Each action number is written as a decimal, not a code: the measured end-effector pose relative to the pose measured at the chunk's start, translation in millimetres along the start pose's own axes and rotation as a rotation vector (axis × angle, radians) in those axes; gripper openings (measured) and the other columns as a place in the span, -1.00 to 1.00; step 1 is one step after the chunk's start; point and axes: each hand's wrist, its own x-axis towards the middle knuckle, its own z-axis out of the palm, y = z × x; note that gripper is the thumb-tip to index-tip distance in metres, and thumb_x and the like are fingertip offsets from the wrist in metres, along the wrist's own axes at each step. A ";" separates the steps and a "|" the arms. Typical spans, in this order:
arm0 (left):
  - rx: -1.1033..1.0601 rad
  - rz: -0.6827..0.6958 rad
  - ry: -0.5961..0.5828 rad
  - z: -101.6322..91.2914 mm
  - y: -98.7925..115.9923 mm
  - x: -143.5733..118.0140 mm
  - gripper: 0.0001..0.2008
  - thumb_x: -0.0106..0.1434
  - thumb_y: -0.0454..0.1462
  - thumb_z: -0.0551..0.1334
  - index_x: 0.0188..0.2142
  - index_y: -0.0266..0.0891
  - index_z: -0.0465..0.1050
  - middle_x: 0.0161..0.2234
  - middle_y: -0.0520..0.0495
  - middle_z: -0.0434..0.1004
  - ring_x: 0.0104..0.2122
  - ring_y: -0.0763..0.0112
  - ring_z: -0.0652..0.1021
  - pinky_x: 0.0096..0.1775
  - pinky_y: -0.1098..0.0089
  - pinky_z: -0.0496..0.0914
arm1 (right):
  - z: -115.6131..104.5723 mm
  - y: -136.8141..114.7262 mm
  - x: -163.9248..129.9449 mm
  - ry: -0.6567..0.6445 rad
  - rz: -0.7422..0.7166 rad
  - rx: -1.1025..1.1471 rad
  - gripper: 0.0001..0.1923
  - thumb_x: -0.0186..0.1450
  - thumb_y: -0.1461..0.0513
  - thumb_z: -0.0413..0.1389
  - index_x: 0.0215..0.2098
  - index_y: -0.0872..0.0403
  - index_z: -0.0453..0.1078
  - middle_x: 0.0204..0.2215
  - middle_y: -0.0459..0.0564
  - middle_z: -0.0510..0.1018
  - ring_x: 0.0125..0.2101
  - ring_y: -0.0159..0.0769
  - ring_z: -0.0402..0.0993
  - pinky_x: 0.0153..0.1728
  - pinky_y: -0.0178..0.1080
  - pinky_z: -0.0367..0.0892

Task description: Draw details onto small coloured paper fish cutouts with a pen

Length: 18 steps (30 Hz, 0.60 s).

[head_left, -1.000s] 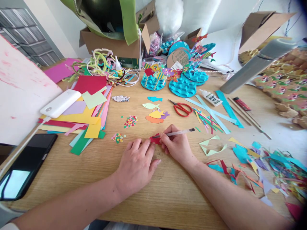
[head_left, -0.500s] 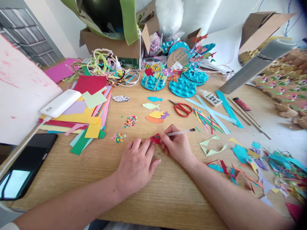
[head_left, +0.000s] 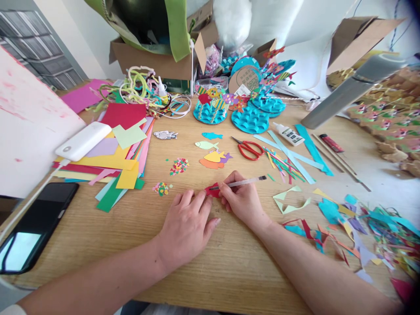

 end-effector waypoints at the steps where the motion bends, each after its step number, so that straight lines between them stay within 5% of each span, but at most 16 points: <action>1: 0.000 0.001 0.001 0.1 0.0 0.0 -0.59 0.37 -0.10 0.02 0.07 -0.28 0.34 0.06 -0.17 0.36 -0.07 0.09 0.32 -0.08 0.06 0.25 | -0.2 -0.1 -0.1 0.001 0.000 -0.001 -0.81 0.20 0.21 0.12 -0.47 0.02 0.18 -0.74 -0.24 0.36 -0.81 -0.49 0.20 -0.84 -0.46 0.07; 18: 0.001 0.009 0.019 2.1 -0.8 -0.3 -0.58 0.37 -0.09 0.02 0.08 -0.29 0.33 0.06 -0.18 0.37 -0.08 0.09 0.33 -0.09 0.06 0.25 | 0.9 -1.0 -0.4 0.007 -0.002 -0.023 -0.81 0.18 0.22 0.11 -0.49 0.02 0.16 -0.77 -0.25 0.34 -0.82 -0.49 0.18 -0.84 -0.46 0.05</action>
